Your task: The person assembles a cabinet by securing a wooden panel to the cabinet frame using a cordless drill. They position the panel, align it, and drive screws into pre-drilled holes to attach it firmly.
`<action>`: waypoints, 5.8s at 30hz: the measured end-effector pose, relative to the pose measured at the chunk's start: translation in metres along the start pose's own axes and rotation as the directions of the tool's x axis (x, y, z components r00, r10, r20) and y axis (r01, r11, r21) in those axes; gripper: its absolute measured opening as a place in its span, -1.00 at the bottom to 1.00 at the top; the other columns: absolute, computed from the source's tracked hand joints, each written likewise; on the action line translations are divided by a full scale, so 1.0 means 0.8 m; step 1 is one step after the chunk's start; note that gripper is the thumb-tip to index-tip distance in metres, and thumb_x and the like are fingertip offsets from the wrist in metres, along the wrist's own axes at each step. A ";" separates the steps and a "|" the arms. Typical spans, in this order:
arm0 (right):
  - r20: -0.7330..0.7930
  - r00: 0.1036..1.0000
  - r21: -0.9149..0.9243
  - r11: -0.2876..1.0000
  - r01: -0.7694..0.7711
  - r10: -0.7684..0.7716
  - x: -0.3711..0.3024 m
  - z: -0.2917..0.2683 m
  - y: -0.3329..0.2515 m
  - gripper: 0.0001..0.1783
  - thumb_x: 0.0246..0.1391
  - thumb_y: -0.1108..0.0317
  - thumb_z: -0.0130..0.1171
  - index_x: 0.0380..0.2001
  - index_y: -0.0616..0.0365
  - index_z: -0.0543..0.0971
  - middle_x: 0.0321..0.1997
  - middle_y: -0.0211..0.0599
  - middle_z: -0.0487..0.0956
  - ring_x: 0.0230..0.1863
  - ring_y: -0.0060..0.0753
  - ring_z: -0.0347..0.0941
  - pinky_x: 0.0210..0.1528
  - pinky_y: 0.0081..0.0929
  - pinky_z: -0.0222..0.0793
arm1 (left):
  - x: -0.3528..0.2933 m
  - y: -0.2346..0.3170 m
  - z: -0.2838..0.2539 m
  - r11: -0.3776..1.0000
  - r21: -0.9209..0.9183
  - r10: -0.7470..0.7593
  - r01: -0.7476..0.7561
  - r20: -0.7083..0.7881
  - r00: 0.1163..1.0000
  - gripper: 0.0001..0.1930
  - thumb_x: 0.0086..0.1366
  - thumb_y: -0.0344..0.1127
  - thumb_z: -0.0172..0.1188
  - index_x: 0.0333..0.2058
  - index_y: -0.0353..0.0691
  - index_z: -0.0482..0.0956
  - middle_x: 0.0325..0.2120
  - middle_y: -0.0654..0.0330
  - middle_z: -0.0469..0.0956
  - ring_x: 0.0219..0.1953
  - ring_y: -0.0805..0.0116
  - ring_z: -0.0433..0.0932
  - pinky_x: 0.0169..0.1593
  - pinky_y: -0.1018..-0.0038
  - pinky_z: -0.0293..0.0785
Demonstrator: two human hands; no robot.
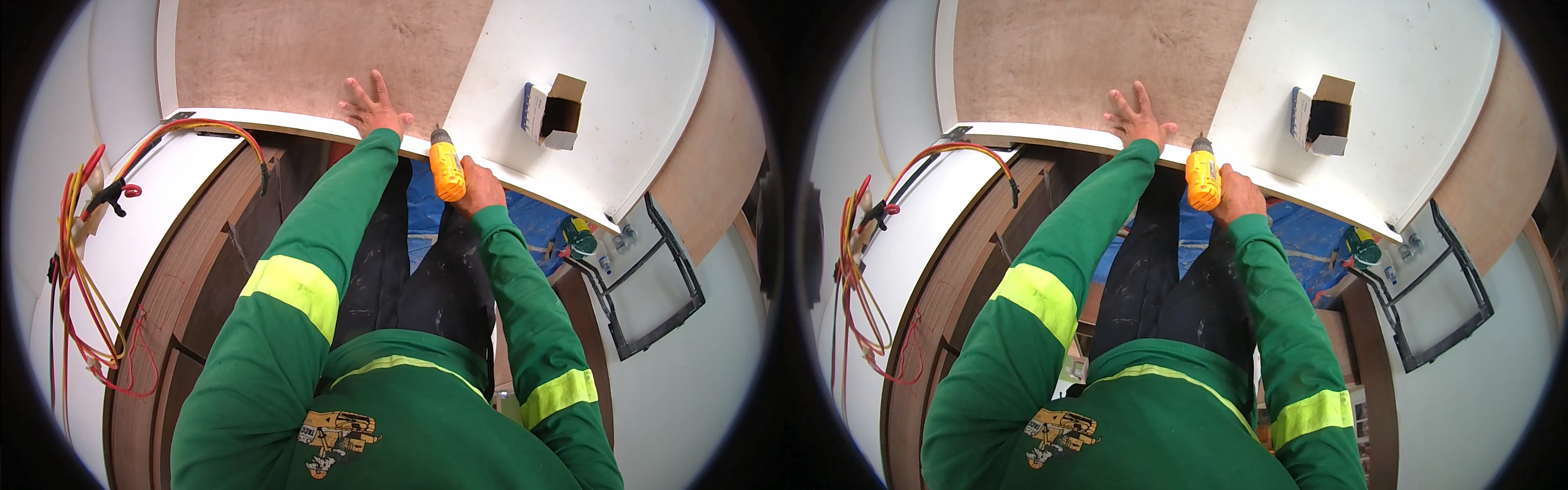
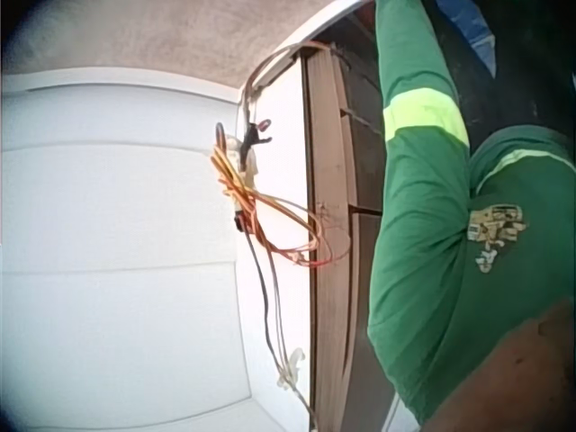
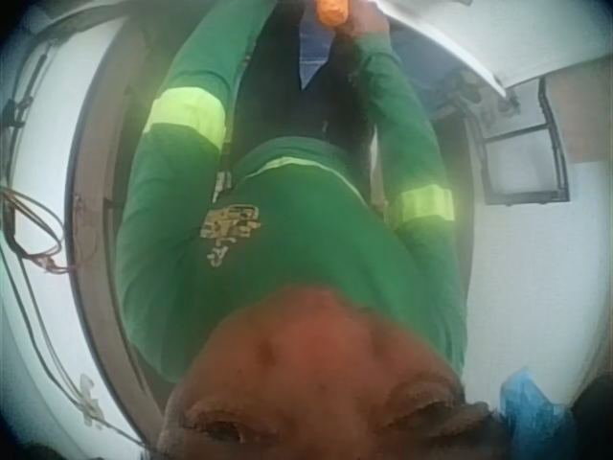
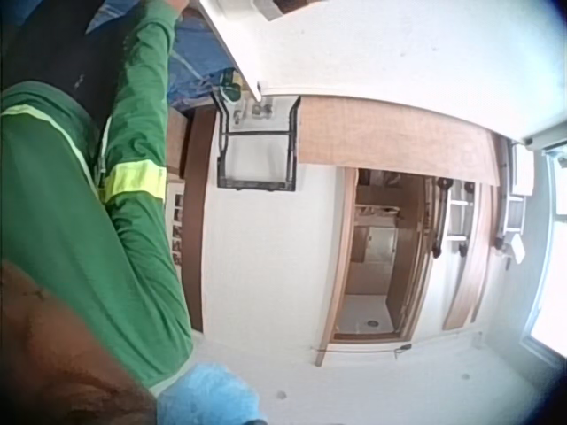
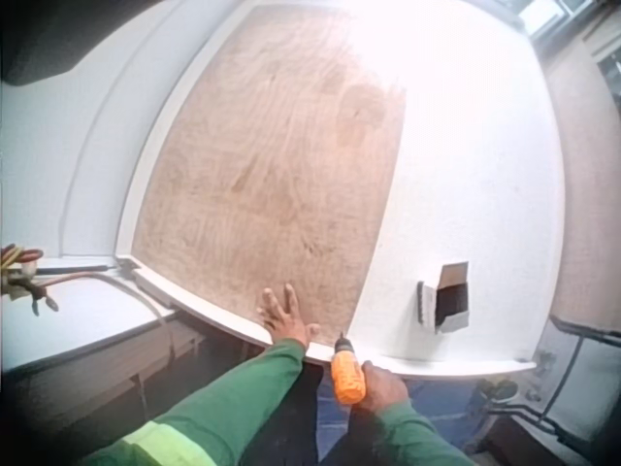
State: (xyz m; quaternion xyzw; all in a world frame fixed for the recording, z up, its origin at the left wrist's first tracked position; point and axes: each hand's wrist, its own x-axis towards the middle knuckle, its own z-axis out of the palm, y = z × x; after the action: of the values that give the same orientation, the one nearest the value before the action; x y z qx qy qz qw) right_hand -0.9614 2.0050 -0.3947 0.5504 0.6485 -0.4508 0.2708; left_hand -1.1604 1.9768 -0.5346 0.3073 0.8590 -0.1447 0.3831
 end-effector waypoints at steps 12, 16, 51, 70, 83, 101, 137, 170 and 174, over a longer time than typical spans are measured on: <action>-0.003 1.000 -0.036 0.999 0.029 -0.029 0.009 0.007 0.008 -0.51 0.02 0.04 0.48 -0.14 0.12 0.54 -0.19 0.10 0.72 -0.06 0.28 0.64 -0.04 0.09 0.53 | -0.001 0.000 0.001 1.000 -0.002 0.012 -0.012 -0.013 1.000 0.38 0.20 0.17 0.51 0.59 0.30 -0.54 0.57 -0.22 -0.69 0.54 -0.71 -0.29 0.54 -0.31 -0.02; 0.017 0.999 -0.051 0.998 0.035 -0.035 0.012 0.005 0.013 -0.49 0.02 0.01 0.47 -0.13 0.12 0.55 -0.19 0.10 0.72 -0.06 0.27 0.64 -0.03 0.08 0.54 | -0.001 -0.001 0.002 1.000 0.006 0.020 -0.020 -0.030 0.999 0.37 0.22 0.17 0.49 0.59 0.28 -0.56 0.57 -0.23 -0.70 0.54 -0.71 -0.30 0.54 -0.31 -0.03; 0.184 0.957 -0.381 0.881 0.281 -0.226 0.055 -0.041 0.015 -0.66 0.16 0.14 0.31 -0.07 0.07 0.59 -0.19 -0.03 0.75 -0.13 0.09 0.72 -0.07 0.01 0.61 | -0.003 0.001 0.000 0.999 -0.045 -0.005 0.004 -0.029 1.000 0.36 0.20 0.11 0.53 0.60 0.33 -0.49 0.60 -0.14 -0.63 0.55 -0.67 -0.30 0.55 -0.25 0.02; 0.029 0.975 -0.219 0.950 0.223 -0.222 -0.045 -0.025 0.064 -0.66 0.15 0.25 0.33 -0.06 0.09 0.51 -0.13 0.02 0.66 -0.01 0.21 0.62 -0.06 0.07 0.50 | -0.006 -0.001 -0.005 0.996 -0.092 -0.013 0.009 -0.045 0.999 0.38 0.13 0.13 0.58 0.62 0.31 -0.41 0.61 -0.07 -0.61 0.59 -0.54 -0.33 0.57 -0.29 -0.10; 0.016 0.982 0.240 0.952 -0.189 0.191 -0.234 0.031 0.189 -0.65 0.19 0.16 0.35 -0.15 0.15 0.49 -0.15 0.24 0.68 -0.03 0.44 0.58 -0.04 0.15 0.49 | -0.024 0.063 0.015 0.988 0.075 0.135 -0.132 -0.039 0.990 0.54 -0.03 0.21 0.64 0.60 0.30 -0.51 0.63 -0.03 -0.53 0.64 -0.25 -0.49 0.52 -0.42 -0.08; -0.099 0.983 0.249 0.960 -0.125 0.154 -0.254 0.078 0.252 -0.65 0.17 0.19 0.31 -0.09 0.13 0.49 -0.10 0.07 0.68 -0.02 0.29 0.62 0.00 0.13 0.53 | -0.086 0.360 0.035 0.420 0.311 0.843 -0.853 0.214 0.493 -0.72 0.38 -0.41 0.17 0.00 -0.08 0.74 0.01 0.13 0.63 0.08 0.06 0.67 0.16 0.21 0.64; -0.338 0.934 0.582 0.805 0.113 0.113 -0.212 0.051 0.343 -0.70 0.08 0.25 0.35 -0.22 0.24 0.63 -0.32 -0.09 0.70 -0.29 -0.01 0.68 -0.23 -0.10 0.57 | -0.246 -0.098 0.016 0.728 -0.589 0.194 -0.351 -0.315 0.929 -0.84 0.50 -0.34 0.03 -0.14 -0.17 0.59 -0.22 -0.08 0.62 -0.11 -0.15 0.62 0.00 0.06 0.55; -0.705 0.039 0.643 0.615 0.456 0.709 -0.594 -0.067 0.154 -0.66 0.38 0.30 0.34 0.11 0.18 0.55 -0.16 -0.44 0.59 -0.22 -0.51 0.51 -0.13 -0.45 0.50 | -0.178 -0.378 0.012 0.795 -0.592 0.170 0.130 0.423 0.890 -0.87 0.42 -0.25 0.33 -0.22 -0.17 0.68 -0.47 0.29 0.66 -0.48 0.43 0.65 -0.39 0.34 0.64; -0.953 -0.145 0.265 0.964 0.016 0.265 -0.575 -0.106 0.121 -0.67 0.28 0.38 0.44 0.00 0.19 0.54 -0.28 -0.36 0.57 -0.29 -0.39 0.51 -0.14 -0.37 0.51 | -0.134 -0.295 -0.018 0.715 -0.684 0.436 -0.145 0.275 0.857 -0.85 0.42 -0.24 0.33 -0.21 -0.19 0.67 -0.46 0.29 0.67 -0.45 0.44 0.66 -0.34 0.41 0.61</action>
State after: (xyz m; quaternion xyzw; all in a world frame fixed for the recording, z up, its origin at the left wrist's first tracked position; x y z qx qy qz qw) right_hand -0.7426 1.8626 0.0051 0.7821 0.5279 0.0867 -0.3196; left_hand -1.2637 1.7572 -0.4418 0.2537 0.6922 0.1587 0.6568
